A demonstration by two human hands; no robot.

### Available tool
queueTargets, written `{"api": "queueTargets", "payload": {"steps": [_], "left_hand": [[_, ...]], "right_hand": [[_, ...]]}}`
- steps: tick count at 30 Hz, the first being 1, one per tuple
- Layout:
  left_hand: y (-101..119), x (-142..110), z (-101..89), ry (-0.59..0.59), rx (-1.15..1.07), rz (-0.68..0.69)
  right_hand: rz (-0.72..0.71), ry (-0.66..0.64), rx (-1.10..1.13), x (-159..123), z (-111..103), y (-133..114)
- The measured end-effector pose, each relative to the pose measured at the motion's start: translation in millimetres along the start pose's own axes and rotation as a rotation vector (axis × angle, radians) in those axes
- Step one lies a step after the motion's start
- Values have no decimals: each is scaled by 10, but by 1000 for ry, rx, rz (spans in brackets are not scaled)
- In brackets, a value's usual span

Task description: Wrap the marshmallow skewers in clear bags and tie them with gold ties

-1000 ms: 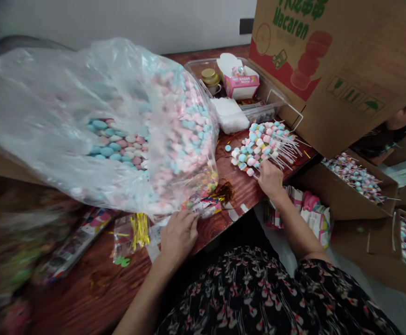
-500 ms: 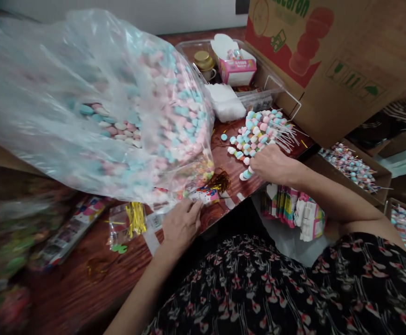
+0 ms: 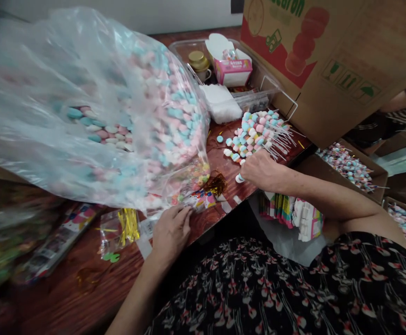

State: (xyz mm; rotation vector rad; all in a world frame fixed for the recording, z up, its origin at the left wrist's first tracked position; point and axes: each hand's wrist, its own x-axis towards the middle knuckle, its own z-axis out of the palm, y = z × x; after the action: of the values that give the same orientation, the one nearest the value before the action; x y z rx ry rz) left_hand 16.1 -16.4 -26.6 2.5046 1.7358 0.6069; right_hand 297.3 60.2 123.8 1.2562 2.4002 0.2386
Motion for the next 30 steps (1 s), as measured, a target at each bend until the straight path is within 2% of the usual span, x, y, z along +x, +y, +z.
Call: {"api": "queueTargets", "payload": {"steps": [3,6,11,17,20,23,25,27,30], "left_hand": [[-46,-2,43,66,-24,13],[-107,15,77,118,-138,-18],[-166,1,69,92,-281,-42],[-174,-24,51,90,-360,-69],[-192,0,43,72,-433,-114],[-234,24,44,62,-518,-151],[-262,31,50,59,-560,-158],[-282,32,54,52,-590,-164],[-290,32,48,48,-629,-180]], "right_hand": [[-22,-38,-6,-5,-13,-53],[-69,-31,-23,-33,-40,-79],[-125,3,-23,-44,-70,-107],[-118,94,35,107,76,-168],[-143,110,77,94,41,-84],[-92,112,90,-49,-14,94],[-39,191,135,-179,17,195],[-33,339,255,-286,123,222],[-66,555,504,-330,368,88]]}}
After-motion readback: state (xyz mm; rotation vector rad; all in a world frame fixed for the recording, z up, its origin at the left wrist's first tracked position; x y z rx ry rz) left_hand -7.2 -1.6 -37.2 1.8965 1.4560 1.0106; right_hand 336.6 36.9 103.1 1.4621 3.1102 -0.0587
